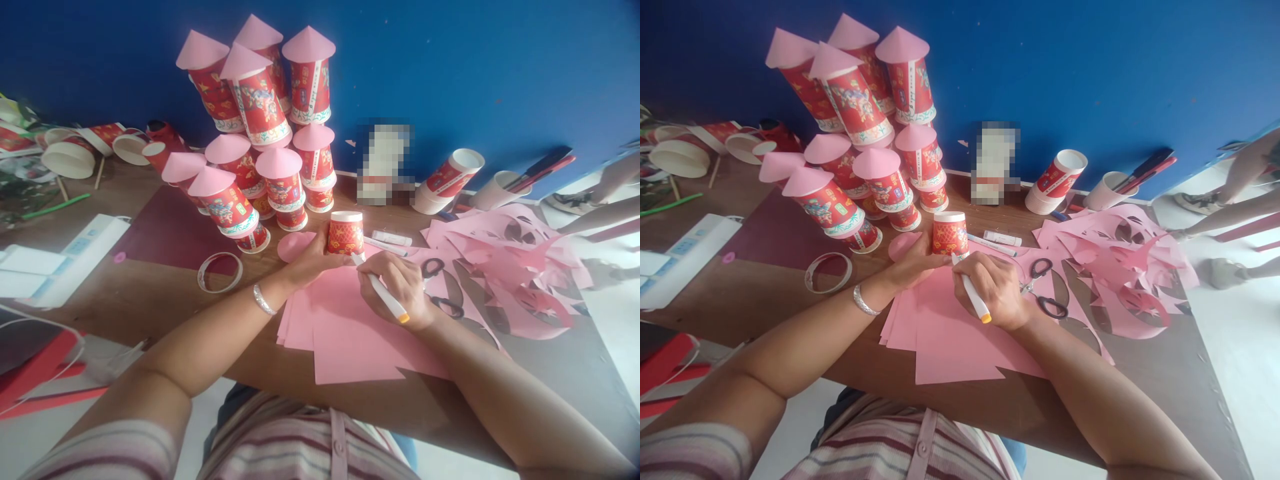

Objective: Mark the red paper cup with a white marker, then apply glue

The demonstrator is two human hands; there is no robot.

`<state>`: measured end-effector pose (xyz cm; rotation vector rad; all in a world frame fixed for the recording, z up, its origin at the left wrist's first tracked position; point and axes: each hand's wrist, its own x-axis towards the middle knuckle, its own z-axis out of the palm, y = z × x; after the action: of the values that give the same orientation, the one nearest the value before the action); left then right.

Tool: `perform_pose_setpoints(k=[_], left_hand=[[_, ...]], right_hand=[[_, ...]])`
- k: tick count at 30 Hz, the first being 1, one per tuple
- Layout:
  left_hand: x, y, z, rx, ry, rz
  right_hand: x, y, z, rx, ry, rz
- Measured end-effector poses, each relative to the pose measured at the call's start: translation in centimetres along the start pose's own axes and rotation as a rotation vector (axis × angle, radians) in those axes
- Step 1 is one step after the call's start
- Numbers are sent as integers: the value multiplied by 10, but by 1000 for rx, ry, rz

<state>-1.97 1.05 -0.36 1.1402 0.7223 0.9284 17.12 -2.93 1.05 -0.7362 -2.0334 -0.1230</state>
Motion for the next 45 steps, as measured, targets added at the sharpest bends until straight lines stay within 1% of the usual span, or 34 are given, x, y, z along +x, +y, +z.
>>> perform_pose_setpoints(k=[3, 9, 13, 16, 20, 23, 27, 31, 36, 40, 45], left_hand=[[0, 0, 0, -1, 10, 2], [1, -3, -1, -30, -8, 1], [0, -1, 1, -56, 18, -9], [-1, 1, 2, -117, 35, 10], [-1, 1, 3, -176, 9, 40], [-1, 0, 1, -152, -23, 6], [0, 0, 0, -100, -49, -44], [0, 0, 0, -46, -6, -59], [0, 1, 1, -97, 45, 4], [1, 1, 2, -131, 16, 42], [0, 2, 2, -150, 6, 43]], right_hand=[[0, -1, 0, -4, 2, -9], [0, -2, 0, 16, 10, -10], [1, 0, -1, 31, 36, -11], [1, 3, -1, 19, 63, -3], [-1, 5, 0, 20, 81, 43], [-1, 4, 0, 42, 54, 52], [-1, 3, -1, 50, 33, 28], [-1, 3, 0, 62, 36, -4], [-4, 3, 3, 66, 40, -62], [-5, 3, 5, 69, 41, -89], [-4, 3, 4, 48, 35, -86]])
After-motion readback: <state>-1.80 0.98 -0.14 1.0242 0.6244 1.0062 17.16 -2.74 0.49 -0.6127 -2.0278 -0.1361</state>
